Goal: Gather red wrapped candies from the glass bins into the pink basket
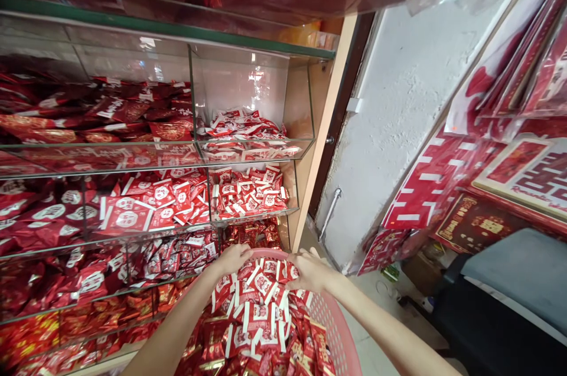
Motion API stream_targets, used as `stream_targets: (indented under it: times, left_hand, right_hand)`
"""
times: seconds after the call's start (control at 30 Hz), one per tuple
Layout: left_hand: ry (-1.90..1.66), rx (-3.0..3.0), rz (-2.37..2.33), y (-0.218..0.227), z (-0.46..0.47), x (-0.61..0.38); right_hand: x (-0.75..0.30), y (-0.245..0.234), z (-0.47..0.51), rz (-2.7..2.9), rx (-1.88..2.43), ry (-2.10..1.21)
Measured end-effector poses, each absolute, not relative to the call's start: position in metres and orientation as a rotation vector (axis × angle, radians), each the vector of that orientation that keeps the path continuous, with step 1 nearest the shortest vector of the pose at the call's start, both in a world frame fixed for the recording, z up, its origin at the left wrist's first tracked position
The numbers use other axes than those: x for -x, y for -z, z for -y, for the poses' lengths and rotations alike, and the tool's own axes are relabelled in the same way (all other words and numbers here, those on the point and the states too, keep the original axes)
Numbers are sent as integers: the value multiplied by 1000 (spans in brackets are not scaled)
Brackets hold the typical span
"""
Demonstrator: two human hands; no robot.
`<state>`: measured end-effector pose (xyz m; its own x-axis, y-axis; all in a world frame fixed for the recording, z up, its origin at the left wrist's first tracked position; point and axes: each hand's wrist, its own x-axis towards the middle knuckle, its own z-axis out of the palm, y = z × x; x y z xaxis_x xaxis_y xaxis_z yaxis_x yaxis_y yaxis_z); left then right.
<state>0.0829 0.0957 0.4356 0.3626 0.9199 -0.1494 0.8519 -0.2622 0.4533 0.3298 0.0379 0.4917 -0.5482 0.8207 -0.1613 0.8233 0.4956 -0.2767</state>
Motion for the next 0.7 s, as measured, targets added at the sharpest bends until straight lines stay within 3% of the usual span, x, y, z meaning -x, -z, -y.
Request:
stream_targets:
  times: [0.27, 0.7]
  left_hand:
    - [-233, -2171, -1538, -433, -96, -82]
    - [-228, -2135, -1534, -432, -98, -80]
  right_hand:
    - [-313, -472, -56, -2664, -1464, 559]
    - [-280, -481, -69, -2763, -1445, 605]
